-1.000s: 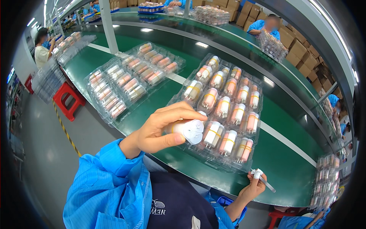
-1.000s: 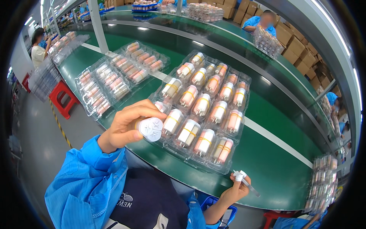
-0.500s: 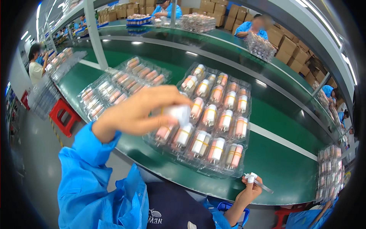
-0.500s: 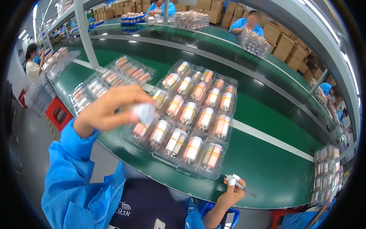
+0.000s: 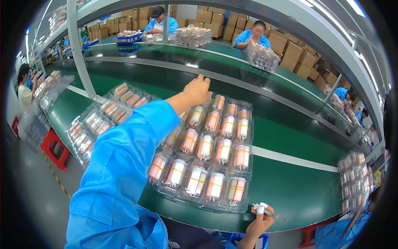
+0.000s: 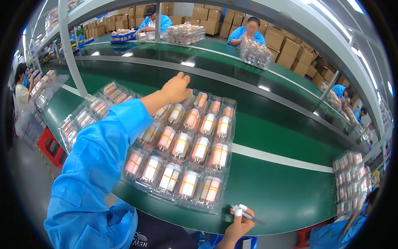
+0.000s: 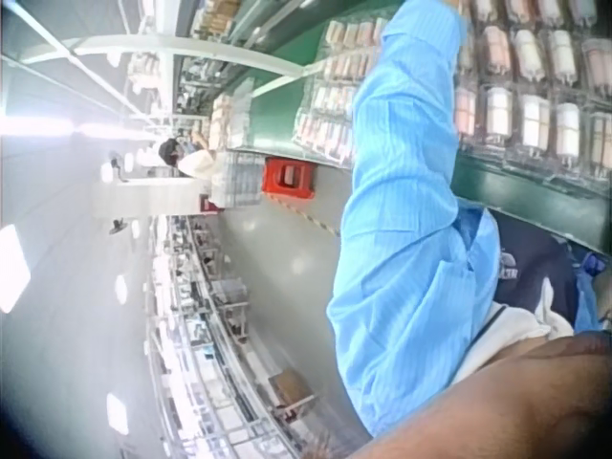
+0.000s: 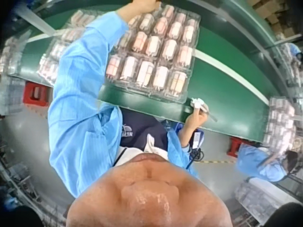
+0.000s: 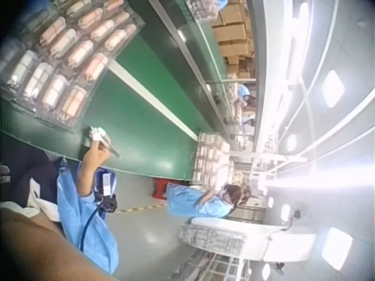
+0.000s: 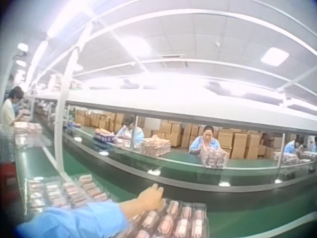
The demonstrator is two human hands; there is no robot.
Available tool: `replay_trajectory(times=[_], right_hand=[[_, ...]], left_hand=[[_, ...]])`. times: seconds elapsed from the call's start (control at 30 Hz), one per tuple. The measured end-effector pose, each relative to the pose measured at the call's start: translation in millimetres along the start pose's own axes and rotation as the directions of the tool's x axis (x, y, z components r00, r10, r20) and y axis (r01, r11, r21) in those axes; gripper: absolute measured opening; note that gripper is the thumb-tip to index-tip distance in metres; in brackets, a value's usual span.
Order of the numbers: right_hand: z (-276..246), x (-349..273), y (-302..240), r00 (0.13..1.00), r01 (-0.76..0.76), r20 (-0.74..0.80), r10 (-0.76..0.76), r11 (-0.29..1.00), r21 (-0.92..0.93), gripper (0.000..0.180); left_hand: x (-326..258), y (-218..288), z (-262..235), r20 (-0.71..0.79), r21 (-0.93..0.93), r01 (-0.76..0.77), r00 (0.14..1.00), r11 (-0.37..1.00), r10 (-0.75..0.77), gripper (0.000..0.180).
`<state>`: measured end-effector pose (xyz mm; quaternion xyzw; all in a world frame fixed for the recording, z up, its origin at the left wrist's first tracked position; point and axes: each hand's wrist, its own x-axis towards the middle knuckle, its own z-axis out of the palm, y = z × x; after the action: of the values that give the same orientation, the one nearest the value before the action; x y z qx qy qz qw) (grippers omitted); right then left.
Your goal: The person uses tweezers to insert a small white component into the top of a cylindrical object. They repeat this process for several units, picking them from a tray and placing them back after insertion.
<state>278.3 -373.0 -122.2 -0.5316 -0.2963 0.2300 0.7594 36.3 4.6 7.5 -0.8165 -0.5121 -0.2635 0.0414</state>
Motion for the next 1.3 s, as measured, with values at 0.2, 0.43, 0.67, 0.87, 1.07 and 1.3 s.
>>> replay_trajectory(times=[0.2,0.43,0.67,0.87,1.07,1.3], right_hand=[[0,1,4,0.999,0.026,0.040,-0.023,0.997,-0.073,0.017],[2,-2,-10,0.998,0.009,0.063,0.002,0.986,-0.167,0.018],[6,-2,-12,0.997,0.016,0.082,0.000,0.980,-0.196,0.019],[11,-2,-14,0.997,0.033,0.080,-0.014,0.970,-0.242,0.019],[13,4,-1,0.998,0.051,0.051,-0.040,0.969,-0.241,0.015],[11,1,3,0.999,0.047,-0.011,-0.050,0.976,-0.213,0.011]], left_hand=[[-7,11,13,-0.046,0.135,0.000,0.999,0.991,0.007,0.036],[-1,10,17,-0.265,-0.008,-0.038,0.963,0.999,0.035,0.038],[-18,12,16,0.004,-0.033,-0.003,1.000,0.999,0.003,0.029],[-22,1,16,0.047,-0.108,-0.162,0.985,0.981,0.168,0.018],[-19,-13,-26,0.492,-0.077,-0.156,0.853,0.985,0.174,0.026],[-34,-176,-66,0.140,0.144,0.275,0.945,0.951,-0.295,0.037]])
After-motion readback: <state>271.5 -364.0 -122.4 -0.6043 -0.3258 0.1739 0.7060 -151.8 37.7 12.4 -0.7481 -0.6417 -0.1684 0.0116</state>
